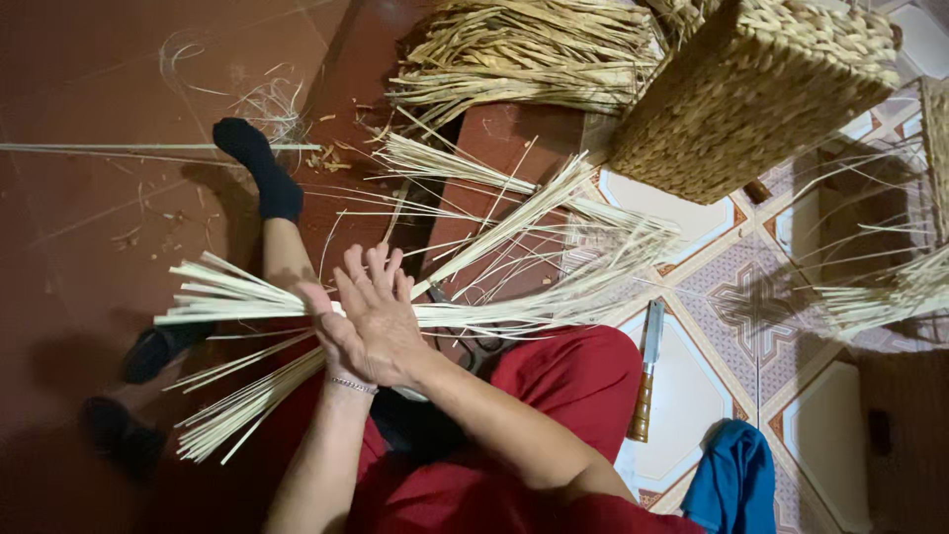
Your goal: The person sits on the floor and repeatedly bundles, aligns, and ties dried straw strips into compact bundles using a thin binding material. The person uses a knife to trim the ends of the bundles and scissors to cut the binding material.
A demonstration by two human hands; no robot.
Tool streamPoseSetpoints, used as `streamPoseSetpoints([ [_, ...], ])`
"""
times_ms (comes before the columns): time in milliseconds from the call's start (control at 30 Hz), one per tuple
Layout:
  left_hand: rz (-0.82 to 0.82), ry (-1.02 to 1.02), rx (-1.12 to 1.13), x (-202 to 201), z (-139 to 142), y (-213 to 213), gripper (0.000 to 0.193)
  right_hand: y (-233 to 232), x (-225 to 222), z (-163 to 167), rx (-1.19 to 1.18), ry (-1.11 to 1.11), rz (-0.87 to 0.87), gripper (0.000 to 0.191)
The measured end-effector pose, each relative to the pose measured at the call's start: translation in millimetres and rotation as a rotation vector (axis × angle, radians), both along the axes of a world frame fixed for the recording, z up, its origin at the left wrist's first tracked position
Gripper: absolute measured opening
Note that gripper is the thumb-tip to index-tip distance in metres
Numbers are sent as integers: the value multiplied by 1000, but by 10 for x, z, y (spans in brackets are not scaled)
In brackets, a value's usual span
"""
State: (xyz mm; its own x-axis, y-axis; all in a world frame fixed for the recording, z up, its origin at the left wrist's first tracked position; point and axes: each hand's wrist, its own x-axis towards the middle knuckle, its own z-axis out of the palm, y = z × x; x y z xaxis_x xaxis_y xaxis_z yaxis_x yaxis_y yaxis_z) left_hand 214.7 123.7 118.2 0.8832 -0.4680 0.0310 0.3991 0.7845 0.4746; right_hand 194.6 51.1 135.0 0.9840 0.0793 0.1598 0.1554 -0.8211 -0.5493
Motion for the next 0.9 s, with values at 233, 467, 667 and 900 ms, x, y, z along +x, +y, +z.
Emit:
streamPoseSetpoints([
  [233, -55, 139, 67, -14, 99, -78, 98, -152, 160, 203, -141, 7, -160, 73],
  [467, -97, 194, 156, 301, -91, 100, 94, -670, -11, 432, 168, -153, -38, 87],
  [667, -34, 61, -69, 634, -50, 339, 93, -1361, -117, 369, -336, 510, -12, 109],
  [900, 7, 35, 83, 600, 150, 116, 99, -1699, -155, 351, -55, 61, 68, 32],
])
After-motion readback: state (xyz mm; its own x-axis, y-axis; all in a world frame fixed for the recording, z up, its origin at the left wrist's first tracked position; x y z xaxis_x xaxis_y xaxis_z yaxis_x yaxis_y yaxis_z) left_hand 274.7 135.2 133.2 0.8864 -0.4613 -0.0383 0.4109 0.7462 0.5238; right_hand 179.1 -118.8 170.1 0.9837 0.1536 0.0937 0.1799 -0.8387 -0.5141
